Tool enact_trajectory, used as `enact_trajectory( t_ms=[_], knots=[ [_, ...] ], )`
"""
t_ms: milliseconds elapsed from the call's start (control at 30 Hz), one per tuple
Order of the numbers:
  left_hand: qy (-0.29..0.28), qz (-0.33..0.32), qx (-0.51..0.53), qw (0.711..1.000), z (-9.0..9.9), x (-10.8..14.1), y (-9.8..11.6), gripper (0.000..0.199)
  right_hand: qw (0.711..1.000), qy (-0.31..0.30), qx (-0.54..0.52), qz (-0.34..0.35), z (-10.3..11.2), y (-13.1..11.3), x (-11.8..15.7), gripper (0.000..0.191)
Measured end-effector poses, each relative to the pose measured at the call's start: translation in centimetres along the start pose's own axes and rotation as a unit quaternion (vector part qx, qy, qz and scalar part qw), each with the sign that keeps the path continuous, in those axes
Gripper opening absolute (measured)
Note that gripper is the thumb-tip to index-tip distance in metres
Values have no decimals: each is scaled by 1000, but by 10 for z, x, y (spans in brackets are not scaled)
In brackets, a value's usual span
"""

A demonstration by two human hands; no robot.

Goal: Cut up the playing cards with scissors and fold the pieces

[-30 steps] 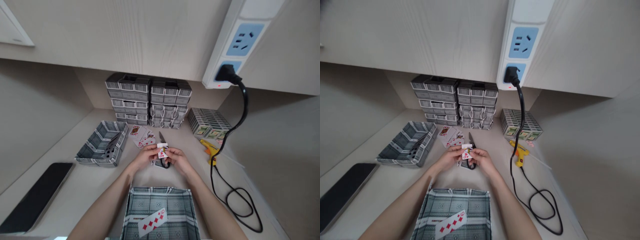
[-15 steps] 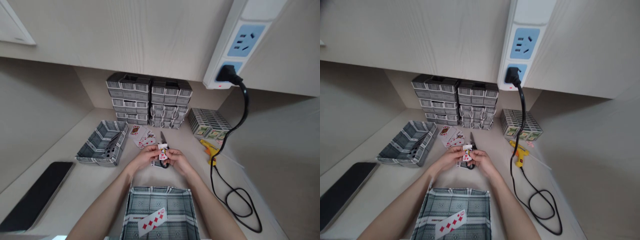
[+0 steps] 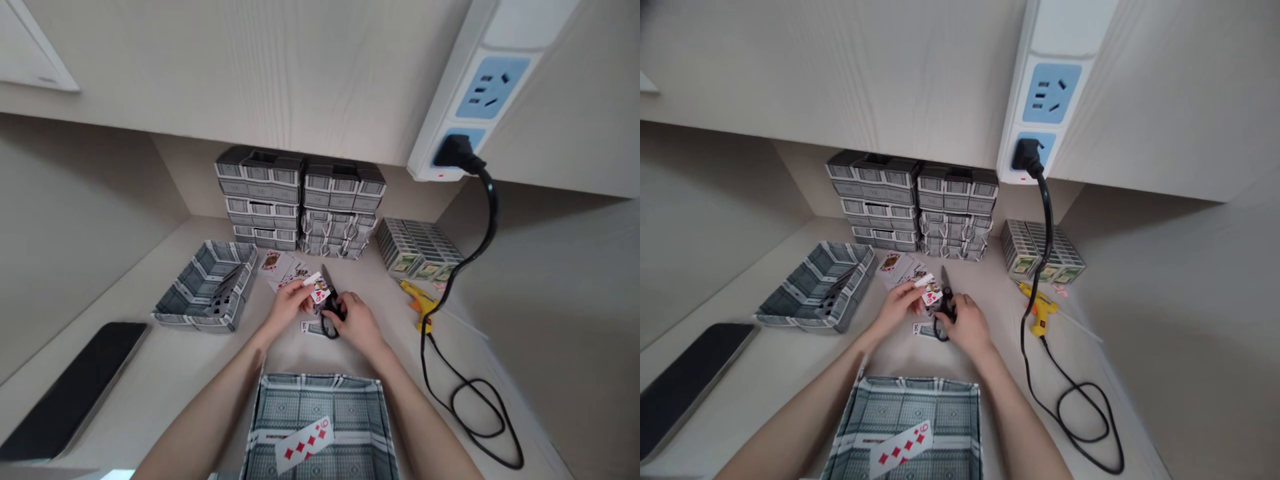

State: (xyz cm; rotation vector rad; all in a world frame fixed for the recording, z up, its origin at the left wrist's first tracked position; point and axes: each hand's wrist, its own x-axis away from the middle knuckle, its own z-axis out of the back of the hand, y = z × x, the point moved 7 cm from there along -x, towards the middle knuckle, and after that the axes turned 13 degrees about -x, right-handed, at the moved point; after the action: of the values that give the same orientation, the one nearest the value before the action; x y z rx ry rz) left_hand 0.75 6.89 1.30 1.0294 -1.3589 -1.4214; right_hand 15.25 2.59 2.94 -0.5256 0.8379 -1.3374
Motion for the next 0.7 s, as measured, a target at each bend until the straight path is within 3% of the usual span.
enact_trajectory(
  t_ms=[100, 333, 533, 700],
  knots=[
    [37, -21, -33, 999, 6, 0, 3, 28, 996, -10, 94, 4, -1, 0, 1, 29],
    [137, -67, -98, 984, 21, 3, 11, 21, 990, -39, 132, -21, 0, 11, -2, 38],
    [186, -79, -72, 977, 29, 3, 10, 13, 985, 35, 151, -72, 7, 15, 1, 33],
    [134, -80, 51, 986, 26, 0, 7, 9, 987, 70, 125, -72, 8, 19, 1, 26]
  ],
)
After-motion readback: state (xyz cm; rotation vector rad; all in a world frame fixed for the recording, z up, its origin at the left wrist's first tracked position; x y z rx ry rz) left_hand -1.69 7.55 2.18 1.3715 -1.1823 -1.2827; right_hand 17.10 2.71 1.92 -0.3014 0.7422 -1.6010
